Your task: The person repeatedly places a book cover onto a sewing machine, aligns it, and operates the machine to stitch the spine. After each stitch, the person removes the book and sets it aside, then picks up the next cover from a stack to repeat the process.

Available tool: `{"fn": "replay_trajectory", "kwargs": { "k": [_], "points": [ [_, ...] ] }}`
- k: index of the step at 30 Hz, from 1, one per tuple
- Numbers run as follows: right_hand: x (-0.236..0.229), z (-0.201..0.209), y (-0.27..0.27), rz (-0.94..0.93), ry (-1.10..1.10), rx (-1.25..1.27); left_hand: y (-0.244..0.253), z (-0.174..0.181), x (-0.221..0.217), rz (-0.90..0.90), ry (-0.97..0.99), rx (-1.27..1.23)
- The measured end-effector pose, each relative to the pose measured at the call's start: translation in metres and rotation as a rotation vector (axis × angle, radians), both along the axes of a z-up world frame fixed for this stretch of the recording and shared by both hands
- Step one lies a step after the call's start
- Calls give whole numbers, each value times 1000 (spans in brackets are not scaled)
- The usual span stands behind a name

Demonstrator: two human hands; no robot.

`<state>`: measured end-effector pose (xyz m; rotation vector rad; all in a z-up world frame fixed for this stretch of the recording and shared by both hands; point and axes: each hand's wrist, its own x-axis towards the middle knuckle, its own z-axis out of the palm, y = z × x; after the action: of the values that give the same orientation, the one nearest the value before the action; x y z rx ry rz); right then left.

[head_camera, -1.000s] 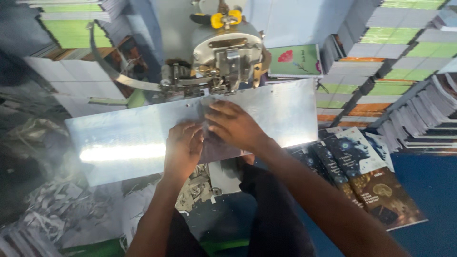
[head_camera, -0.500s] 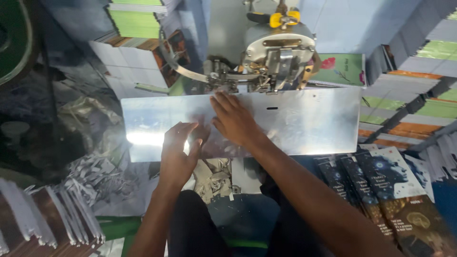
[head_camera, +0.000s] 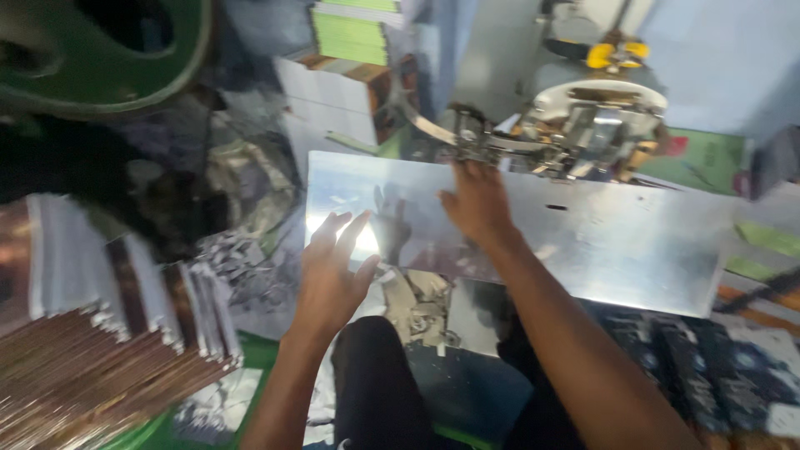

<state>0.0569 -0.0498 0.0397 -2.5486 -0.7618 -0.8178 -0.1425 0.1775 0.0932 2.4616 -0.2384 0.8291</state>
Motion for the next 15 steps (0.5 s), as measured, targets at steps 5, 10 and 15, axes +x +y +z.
{"fn": "replay_trajectory", "kwargs": {
  "k": [5,10,15],
  "points": [
    [-5,3,-1,27,-45,43,42,4,-34,159,-53,2],
    [-8,6,-2,19,-56,36,74,11,-57,249,-64,-11],
    [-11,8,-2,46,-63,52,100,24,-74,368,-139,103]
  ]
}}
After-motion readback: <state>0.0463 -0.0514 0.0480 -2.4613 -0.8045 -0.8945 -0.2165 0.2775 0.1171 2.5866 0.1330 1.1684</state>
